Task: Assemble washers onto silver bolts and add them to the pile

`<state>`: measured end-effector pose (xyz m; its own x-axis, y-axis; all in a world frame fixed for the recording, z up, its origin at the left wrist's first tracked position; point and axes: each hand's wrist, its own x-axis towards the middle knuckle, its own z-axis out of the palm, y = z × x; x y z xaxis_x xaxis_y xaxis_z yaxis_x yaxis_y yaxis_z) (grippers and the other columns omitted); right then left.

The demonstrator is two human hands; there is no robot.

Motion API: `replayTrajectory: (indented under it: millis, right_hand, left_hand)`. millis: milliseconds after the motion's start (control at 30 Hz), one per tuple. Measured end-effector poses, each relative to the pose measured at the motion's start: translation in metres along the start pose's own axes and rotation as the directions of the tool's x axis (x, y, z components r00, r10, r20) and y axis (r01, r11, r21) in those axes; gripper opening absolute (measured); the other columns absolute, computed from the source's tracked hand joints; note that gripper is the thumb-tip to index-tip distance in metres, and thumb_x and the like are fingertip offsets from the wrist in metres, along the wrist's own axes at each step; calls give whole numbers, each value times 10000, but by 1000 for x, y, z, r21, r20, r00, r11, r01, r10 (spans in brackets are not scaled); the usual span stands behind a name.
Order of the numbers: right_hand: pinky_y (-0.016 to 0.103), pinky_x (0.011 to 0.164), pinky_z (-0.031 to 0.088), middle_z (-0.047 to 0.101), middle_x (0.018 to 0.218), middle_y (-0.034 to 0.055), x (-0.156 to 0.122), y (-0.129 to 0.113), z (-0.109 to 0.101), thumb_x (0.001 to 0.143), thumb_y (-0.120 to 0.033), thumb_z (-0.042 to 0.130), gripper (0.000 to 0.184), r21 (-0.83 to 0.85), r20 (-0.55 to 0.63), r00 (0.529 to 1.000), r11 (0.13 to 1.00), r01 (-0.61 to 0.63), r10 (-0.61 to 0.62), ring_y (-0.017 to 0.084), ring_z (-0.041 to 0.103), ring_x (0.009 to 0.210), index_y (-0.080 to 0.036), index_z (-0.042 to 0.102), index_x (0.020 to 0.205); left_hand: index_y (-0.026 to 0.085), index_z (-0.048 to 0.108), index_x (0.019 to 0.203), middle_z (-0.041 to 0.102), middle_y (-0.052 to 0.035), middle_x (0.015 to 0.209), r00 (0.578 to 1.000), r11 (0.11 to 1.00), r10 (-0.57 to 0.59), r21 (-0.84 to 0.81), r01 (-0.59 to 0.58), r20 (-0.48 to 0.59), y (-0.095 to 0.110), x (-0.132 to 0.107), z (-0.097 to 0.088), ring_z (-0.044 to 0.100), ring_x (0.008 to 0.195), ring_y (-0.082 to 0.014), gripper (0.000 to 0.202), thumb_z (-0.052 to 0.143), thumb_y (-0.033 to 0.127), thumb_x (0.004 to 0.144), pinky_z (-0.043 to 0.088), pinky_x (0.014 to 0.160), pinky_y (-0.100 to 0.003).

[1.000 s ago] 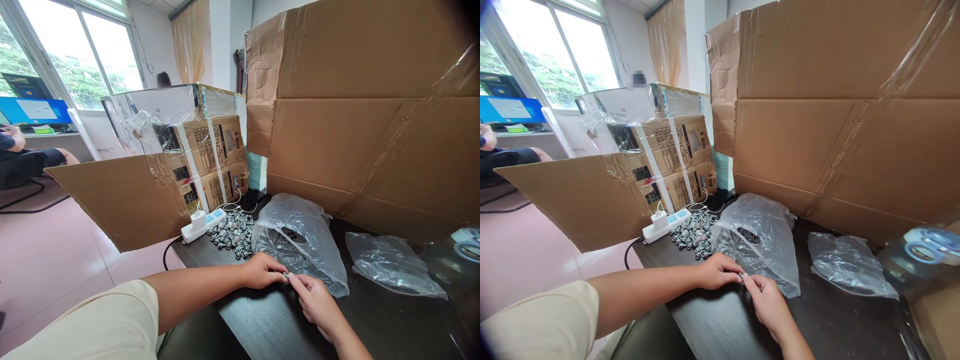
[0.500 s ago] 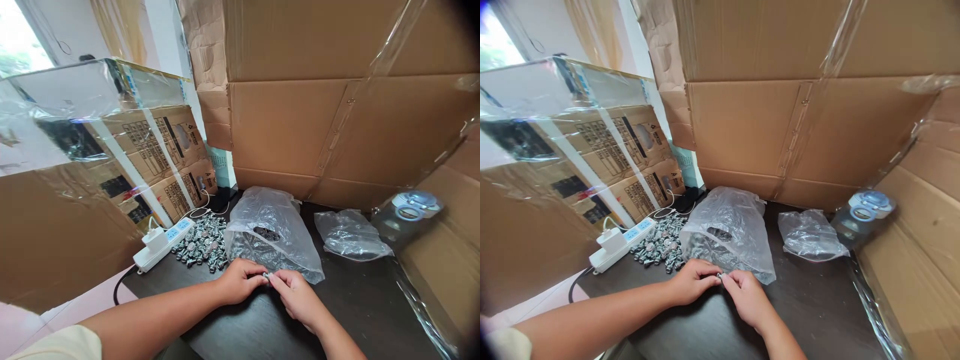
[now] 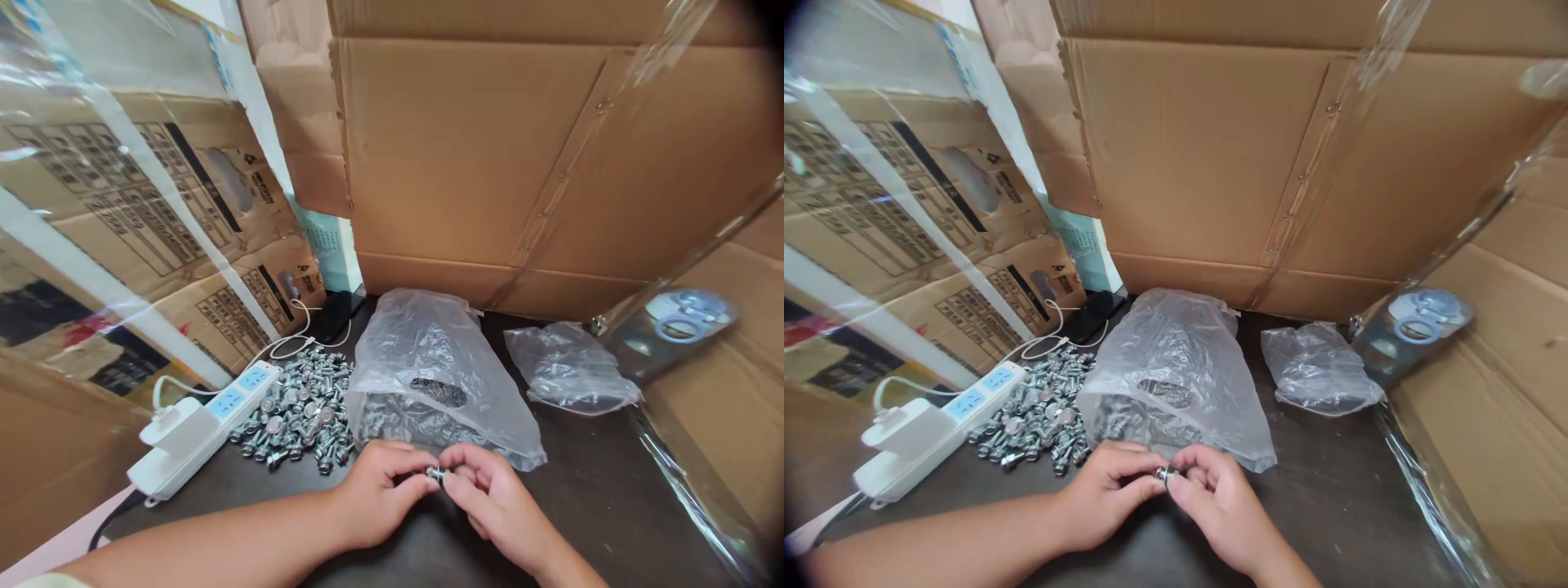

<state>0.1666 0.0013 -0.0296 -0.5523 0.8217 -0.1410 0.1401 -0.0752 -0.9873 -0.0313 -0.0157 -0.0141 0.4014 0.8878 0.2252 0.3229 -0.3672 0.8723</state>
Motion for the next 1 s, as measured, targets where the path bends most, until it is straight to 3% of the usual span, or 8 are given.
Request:
replayTrajectory:
  millis: [233, 467, 700, 833, 1000]
  right_hand:
    - [188, 491, 403, 520, 779, -2, -5, -7, 11, 858, -401, 673, 378, 145, -72, 994, 985, 93, -84, 70, 465, 548, -165, 553, 1128]
    - [211, 519, 477, 585, 699, 5, -9, -5, 11, 887, -276, 627, 163, 69, -173, 971, 981, 180, -166, 97, 565, 549, -160, 603, 999]
    - [216, 492, 510, 598, 680, 2, -8, -5, 12, 896, -366, 629, 239, 71, -178, 979, 991, 109, -95, 89, 571, 494, -138, 640, 969]
    - [204, 502, 497, 582, 651, -1, -6, -8, 9, 930, -373, 578, 256, -43, -153, 985, 997, 70, -76, 86, 566, 502, -131, 655, 900]
    - [205, 530, 509, 601, 708, 6, -6, -7, 6, 912, -338, 605, 236, -69, -160, 976, 988, 138, -148, 96, 595, 546, -149, 634, 1049]
  left_hand:
    - [210, 764, 941, 740, -18, 842, 995, 983, -96, -155, 99, 29, 3, 2, -3, 668, 780, -145, 174, 595, 219, 899, 491, 753, -227]
    - [206, 757, 823, 744, -6, 832, 990, 978, -134, -151, 140, 54, -1, 4, -3, 683, 774, -147, 191, 601, 282, 903, 517, 736, -212]
    - [226, 759, 862, 740, 26, 821, 993, 981, -120, -153, 122, 19, -1, 5, -3, 688, 775, -124, 151, 614, 245, 898, 510, 743, -185]
    - [232, 759, 863, 742, 36, 828, 993, 979, -113, -167, 115, 25, -2, 5, -2, 691, 796, -115, 151, 613, 232, 901, 507, 768, -172]
    - [230, 766, 861, 751, 28, 839, 989, 969, -151, -198, 148, 2, -3, 5, -2, 697, 812, -131, 135, 634, 239, 886, 519, 775, -184]
